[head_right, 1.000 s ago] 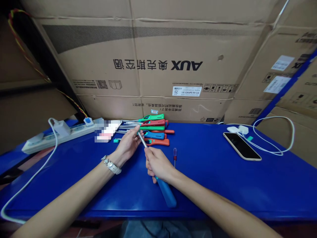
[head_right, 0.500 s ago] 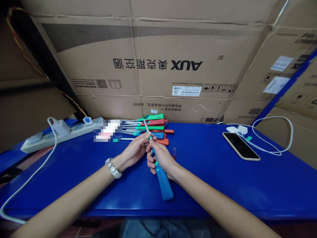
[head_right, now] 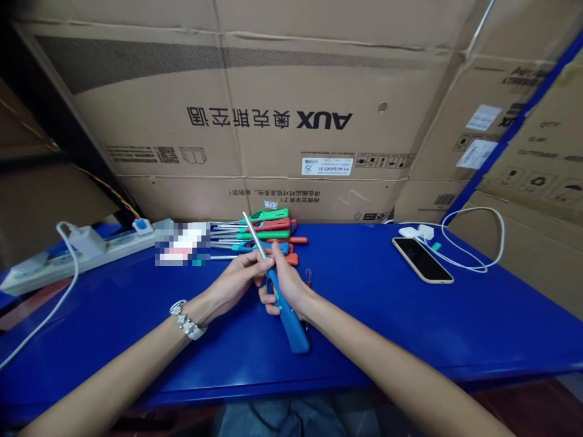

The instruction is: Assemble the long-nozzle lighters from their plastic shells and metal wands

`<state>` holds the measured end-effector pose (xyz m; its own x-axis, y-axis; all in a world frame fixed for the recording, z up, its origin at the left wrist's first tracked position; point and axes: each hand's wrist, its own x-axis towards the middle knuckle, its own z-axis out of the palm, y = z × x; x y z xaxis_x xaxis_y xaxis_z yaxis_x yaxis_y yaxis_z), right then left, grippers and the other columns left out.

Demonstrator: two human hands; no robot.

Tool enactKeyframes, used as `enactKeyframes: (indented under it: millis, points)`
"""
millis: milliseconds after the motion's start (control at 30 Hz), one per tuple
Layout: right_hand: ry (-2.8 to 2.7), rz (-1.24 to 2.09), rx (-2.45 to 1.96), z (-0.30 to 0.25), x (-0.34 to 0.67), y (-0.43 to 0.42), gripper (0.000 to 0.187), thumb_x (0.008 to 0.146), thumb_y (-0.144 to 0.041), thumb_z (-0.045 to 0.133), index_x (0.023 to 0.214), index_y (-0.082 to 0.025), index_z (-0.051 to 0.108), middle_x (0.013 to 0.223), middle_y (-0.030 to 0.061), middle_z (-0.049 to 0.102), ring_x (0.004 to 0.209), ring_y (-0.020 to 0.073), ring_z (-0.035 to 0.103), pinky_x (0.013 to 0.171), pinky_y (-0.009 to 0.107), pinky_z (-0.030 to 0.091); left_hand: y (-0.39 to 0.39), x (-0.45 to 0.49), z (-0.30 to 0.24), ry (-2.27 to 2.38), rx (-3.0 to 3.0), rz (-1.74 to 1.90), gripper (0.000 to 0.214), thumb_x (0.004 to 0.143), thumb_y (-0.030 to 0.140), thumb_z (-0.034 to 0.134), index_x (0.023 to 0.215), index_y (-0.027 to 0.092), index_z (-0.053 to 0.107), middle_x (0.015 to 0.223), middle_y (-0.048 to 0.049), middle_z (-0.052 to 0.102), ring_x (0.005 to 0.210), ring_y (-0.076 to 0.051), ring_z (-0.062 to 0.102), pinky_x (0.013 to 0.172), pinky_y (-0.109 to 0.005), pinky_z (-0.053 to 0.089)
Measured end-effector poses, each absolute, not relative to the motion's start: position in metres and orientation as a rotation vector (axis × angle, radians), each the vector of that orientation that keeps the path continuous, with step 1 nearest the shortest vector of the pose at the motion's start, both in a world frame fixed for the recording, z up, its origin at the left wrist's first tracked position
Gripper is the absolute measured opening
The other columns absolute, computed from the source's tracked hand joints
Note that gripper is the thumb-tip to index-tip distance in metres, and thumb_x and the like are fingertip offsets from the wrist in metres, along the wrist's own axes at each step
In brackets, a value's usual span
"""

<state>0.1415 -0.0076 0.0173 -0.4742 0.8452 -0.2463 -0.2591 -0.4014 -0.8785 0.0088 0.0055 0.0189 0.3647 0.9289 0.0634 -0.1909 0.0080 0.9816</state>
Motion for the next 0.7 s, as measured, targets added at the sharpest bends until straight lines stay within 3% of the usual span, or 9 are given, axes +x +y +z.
enactKeyframes:
  millis: [133,233,333,500,600,700]
  points:
    - [-1.028,1.986,-0.887,0.025,0.141,-0.007,0.057,0.087,-0.075,0.04,0.077,-0.019,0.048,0.057,-0.0046,0.048,0.035,0.0053,0.032,0.029,0.018,0.03,0.004,0.009,0.024,0.789,1.275,1.01,0.038,0.073,0.049,0.079,0.077,0.015,0.063,0.067,0.0023,0.056,0.049,-0.008,0.049,0.05,-0.022,0.04]
    - [-0.998,1.881,-0.899,0.03,0.143,-0.005,0.053,0.086,-0.071,0.046,0.076,-0.02,0.048,0.056,-0.006,0.045,0.036,0.0052,0.03,0.03,0.018,0.029,0.004,0.008,0.025,0.763,1.26,1.227,0.043,0.076,0.047,0.078,0.105,0.02,0.063,0.096,-0.0024,0.063,0.068,-0.011,0.06,0.064,-0.024,0.048]
    - [-0.974,1.659,-0.897,0.032,0.144,-0.001,0.047,0.081,-0.068,0.057,0.083,-0.021,0.051,0.057,-0.0074,0.043,0.04,0.0063,0.034,0.034,0.018,0.03,0.001,0.008,0.022,0.765,1.347,1.284,0.045,0.075,0.041,0.08,0.11,0.022,0.058,0.111,-0.0053,0.062,0.083,-0.015,0.063,0.075,-0.026,0.049]
    - [-0.875,1.35,-0.803,0.03,0.143,0.006,0.041,0.078,-0.059,0.065,0.081,-0.024,0.044,0.068,-0.0051,0.048,0.062,0.0116,0.05,0.056,0.023,0.046,-0.005,0.012,0.013,0.92,1.661,1.096,0.046,0.065,0.035,0.087,0.098,0.019,0.06,0.094,-0.003,0.065,0.075,-0.015,0.06,0.067,-0.025,0.046]
    - [-0.94,1.309,-0.77,0.03,0.147,0.008,0.04,0.076,-0.055,0.067,0.078,-0.024,0.043,0.074,-0.0038,0.052,0.071,0.0134,0.053,0.063,0.024,0.047,0.001,0.008,0.012,0.928,1.711,1.083,0.031,0.079,0.041,0.075,0.096,0.019,0.061,0.081,-0.001,0.066,0.067,-0.015,0.062,0.06,-0.022,0.047]
    - [-1.153,1.238,-0.846,0.031,0.157,0.011,0.035,0.076,-0.052,0.067,0.08,-0.022,0.051,0.072,-0.003,0.054,0.069,0.0133,0.051,0.063,0.024,0.044,0.009,-0.004,0.014,0.87,1.746,0.937,0.028,0.09,0.047,0.06,0.095,0.019,0.058,0.073,0.0,0.064,0.045,-0.011,0.058,0.041,-0.019,0.041]
